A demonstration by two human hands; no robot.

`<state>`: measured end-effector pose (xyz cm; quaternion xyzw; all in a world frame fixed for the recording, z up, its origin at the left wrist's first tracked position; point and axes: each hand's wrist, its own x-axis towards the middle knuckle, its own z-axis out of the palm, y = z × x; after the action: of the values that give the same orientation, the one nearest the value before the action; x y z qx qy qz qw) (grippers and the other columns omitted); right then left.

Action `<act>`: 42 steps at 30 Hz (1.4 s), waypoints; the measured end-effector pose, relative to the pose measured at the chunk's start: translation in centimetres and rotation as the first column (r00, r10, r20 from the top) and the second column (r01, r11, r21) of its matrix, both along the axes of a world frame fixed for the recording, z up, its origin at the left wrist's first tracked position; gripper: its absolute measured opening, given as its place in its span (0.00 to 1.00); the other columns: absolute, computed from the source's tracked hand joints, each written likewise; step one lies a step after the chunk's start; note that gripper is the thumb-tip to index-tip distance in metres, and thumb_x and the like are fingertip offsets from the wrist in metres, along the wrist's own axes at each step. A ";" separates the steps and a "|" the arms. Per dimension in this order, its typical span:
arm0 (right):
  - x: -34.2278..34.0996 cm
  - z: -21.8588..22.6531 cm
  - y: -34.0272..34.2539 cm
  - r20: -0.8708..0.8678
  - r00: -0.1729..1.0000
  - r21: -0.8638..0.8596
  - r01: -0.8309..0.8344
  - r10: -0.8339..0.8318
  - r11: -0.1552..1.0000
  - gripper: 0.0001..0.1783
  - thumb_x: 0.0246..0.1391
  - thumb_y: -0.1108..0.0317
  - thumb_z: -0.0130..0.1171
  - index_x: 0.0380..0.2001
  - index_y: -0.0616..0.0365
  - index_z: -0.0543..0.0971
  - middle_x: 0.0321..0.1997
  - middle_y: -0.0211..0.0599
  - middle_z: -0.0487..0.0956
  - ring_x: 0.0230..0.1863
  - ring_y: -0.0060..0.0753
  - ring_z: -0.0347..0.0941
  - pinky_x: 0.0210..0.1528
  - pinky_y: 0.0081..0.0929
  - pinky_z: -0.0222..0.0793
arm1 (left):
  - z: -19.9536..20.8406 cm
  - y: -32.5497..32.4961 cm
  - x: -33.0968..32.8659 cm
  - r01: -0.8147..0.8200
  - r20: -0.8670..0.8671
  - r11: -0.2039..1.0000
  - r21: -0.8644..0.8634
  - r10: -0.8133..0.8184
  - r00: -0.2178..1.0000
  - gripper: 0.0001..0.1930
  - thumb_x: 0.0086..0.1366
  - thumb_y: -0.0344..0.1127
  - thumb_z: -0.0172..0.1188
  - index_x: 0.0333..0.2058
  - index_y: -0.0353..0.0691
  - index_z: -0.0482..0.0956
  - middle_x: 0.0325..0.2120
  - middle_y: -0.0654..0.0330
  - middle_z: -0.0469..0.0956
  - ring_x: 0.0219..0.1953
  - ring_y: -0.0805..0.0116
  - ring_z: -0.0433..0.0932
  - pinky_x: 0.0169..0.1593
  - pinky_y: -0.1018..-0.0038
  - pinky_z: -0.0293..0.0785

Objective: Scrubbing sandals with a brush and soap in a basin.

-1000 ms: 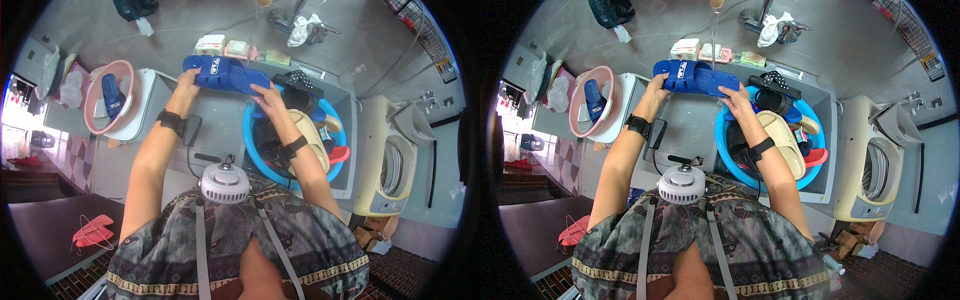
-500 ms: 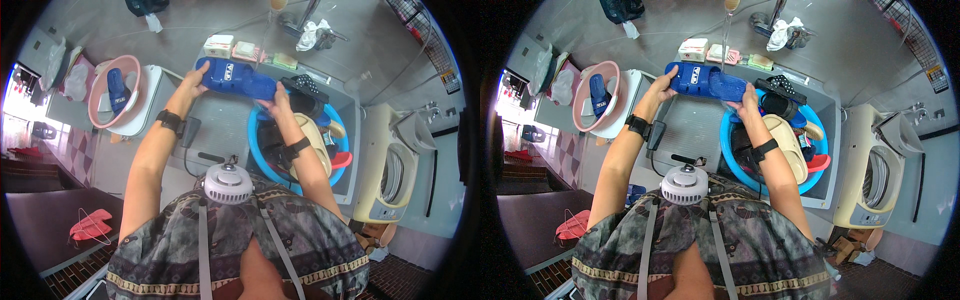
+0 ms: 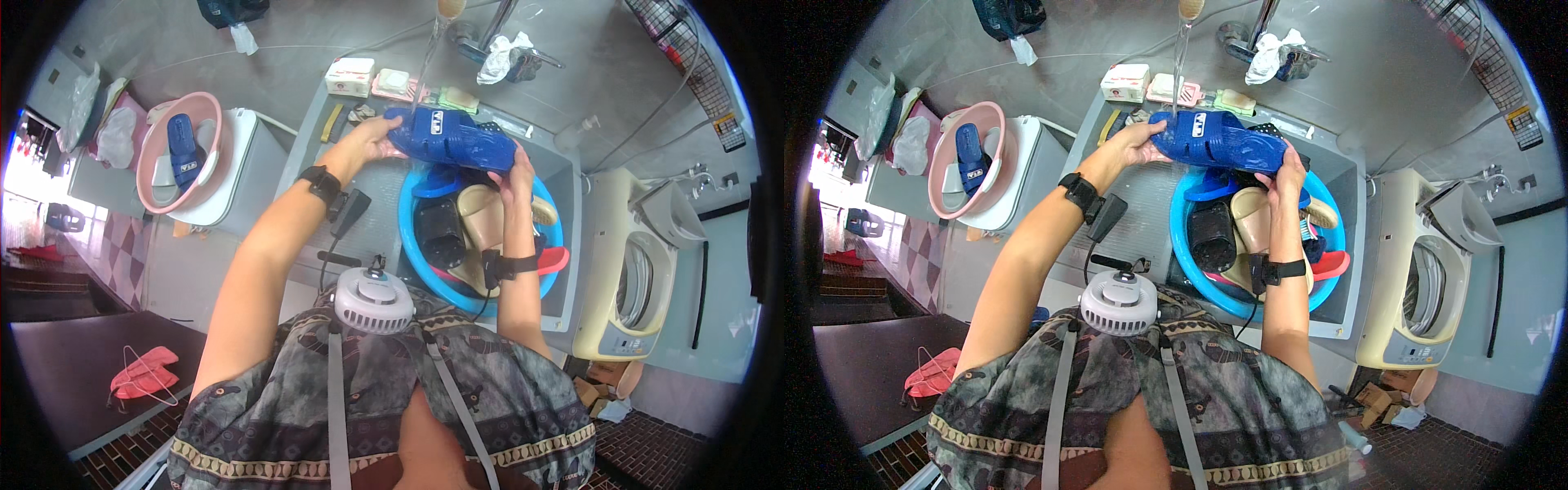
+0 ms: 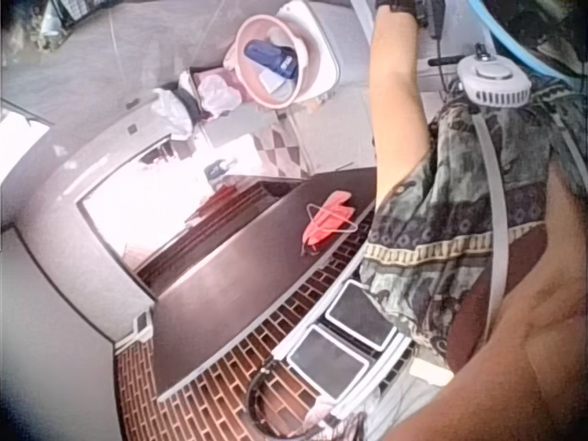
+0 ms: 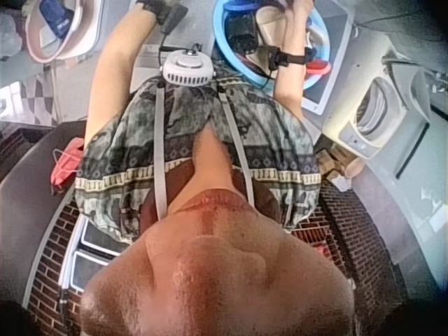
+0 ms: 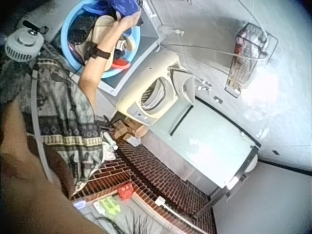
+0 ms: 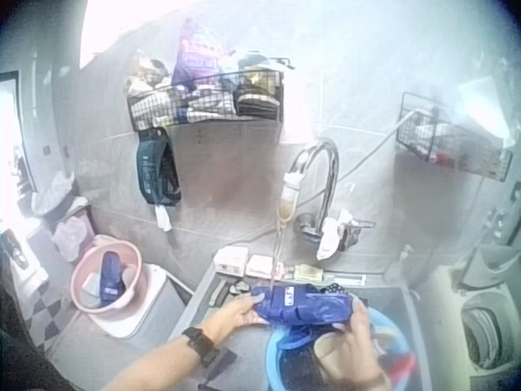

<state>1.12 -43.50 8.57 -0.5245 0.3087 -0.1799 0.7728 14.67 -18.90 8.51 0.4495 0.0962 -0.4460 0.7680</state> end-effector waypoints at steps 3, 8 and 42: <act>-0.6 -0.4 -0.8 0.001 1.000 0.023 0.019 -0.019 1.000 0.18 0.60 0.57 0.39 0.49 0.49 0.70 0.41 0.35 0.75 0.28 0.29 0.75 0.15 0.24 0.75 | -0.3 -1.5 0.2 0.020 -0.060 0.999 0.025 -0.019 0.998 0.23 0.66 0.49 0.40 0.49 0.36 0.63 0.42 0.43 0.72 0.45 0.47 0.72 0.46 0.45 0.68; -0.9 -0.1 -0.4 -0.045 0.997 0.027 0.066 -0.065 0.997 0.18 0.60 0.56 0.39 0.49 0.47 0.70 0.41 0.33 0.74 0.28 0.28 0.74 0.14 0.23 0.74 | 0.4 -1.5 0.3 0.077 -0.079 0.997 0.017 -0.076 0.994 0.23 0.64 0.49 0.44 0.48 0.36 0.64 0.43 0.44 0.72 0.45 0.48 0.73 0.48 0.44 0.66; 8.0 8.7 -3.6 -0.106 0.964 -0.969 -0.155 -0.242 -0.193 0.41 0.39 0.69 0.58 0.58 0.48 0.52 0.52 0.39 0.67 0.51 0.47 0.65 0.47 0.55 0.57 | 7.1 17.7 -2.5 -0.477 0.797 0.860 0.181 0.156 0.583 0.17 0.52 0.22 0.58 0.43 0.28 0.72 0.36 0.57 0.77 0.37 0.71 0.74 0.45 0.77 0.69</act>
<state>9.12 -47.09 17.23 -0.9348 0.1712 -0.3098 0.0300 12.15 -1.23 15.60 0.7069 -0.0704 -0.0409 0.7026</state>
